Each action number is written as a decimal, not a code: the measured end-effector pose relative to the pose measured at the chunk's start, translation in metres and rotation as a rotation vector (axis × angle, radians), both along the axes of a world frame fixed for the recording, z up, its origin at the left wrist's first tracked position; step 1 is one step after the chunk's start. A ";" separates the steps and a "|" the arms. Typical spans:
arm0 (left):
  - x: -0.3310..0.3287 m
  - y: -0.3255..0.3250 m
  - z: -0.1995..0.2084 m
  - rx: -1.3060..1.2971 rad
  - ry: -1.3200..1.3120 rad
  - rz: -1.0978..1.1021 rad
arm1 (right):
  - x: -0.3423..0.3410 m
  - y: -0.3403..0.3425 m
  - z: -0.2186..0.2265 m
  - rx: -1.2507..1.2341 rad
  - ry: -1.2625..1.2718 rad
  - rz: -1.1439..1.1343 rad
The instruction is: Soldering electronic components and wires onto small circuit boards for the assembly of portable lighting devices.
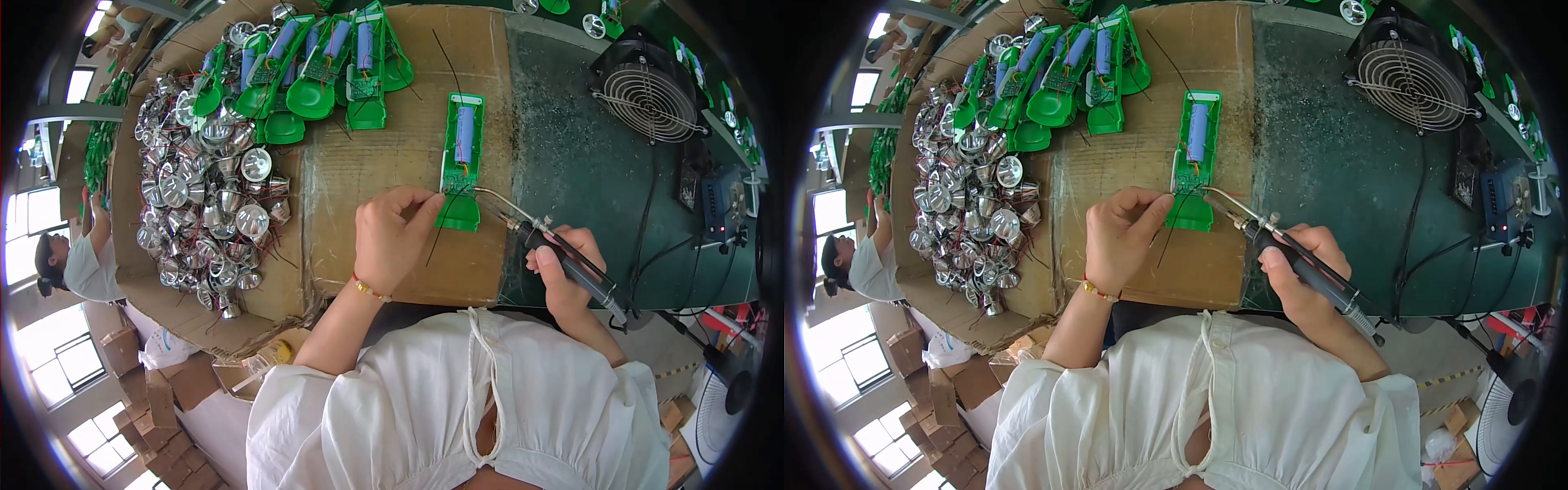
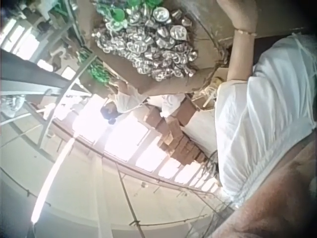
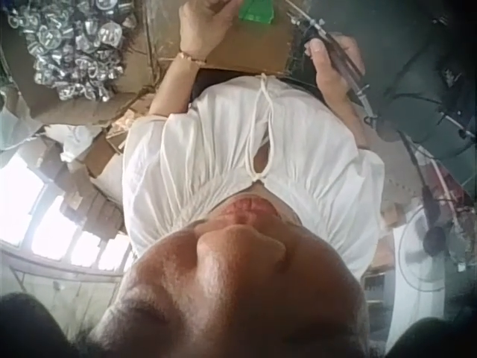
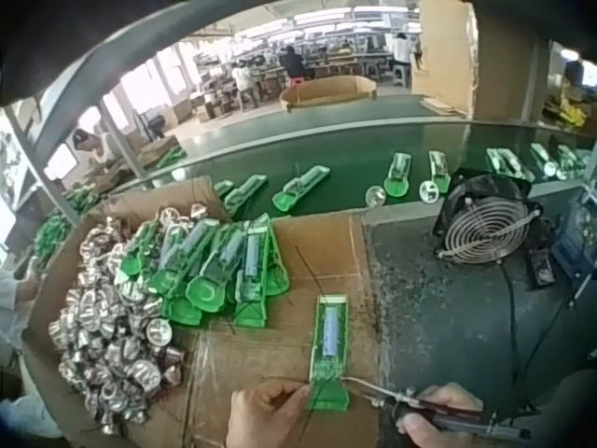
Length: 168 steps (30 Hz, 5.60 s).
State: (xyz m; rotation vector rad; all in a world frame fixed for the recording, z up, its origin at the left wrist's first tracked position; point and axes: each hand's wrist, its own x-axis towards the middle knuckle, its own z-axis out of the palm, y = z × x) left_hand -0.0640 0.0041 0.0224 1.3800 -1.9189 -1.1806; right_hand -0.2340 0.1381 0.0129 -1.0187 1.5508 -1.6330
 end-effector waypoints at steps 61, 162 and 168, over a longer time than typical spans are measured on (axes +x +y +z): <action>-0.006 -0.003 -0.008 -0.024 0.027 -0.073 | 0.006 -0.008 0.003 0.096 -0.050 -0.053; 0.009 -0.005 0.000 0.418 0.224 0.053 | -0.013 -0.002 0.001 -0.111 0.132 0.032; -0.001 0.003 -0.012 0.080 0.069 -0.006 | -0.007 -0.006 -0.004 0.030 0.106 0.027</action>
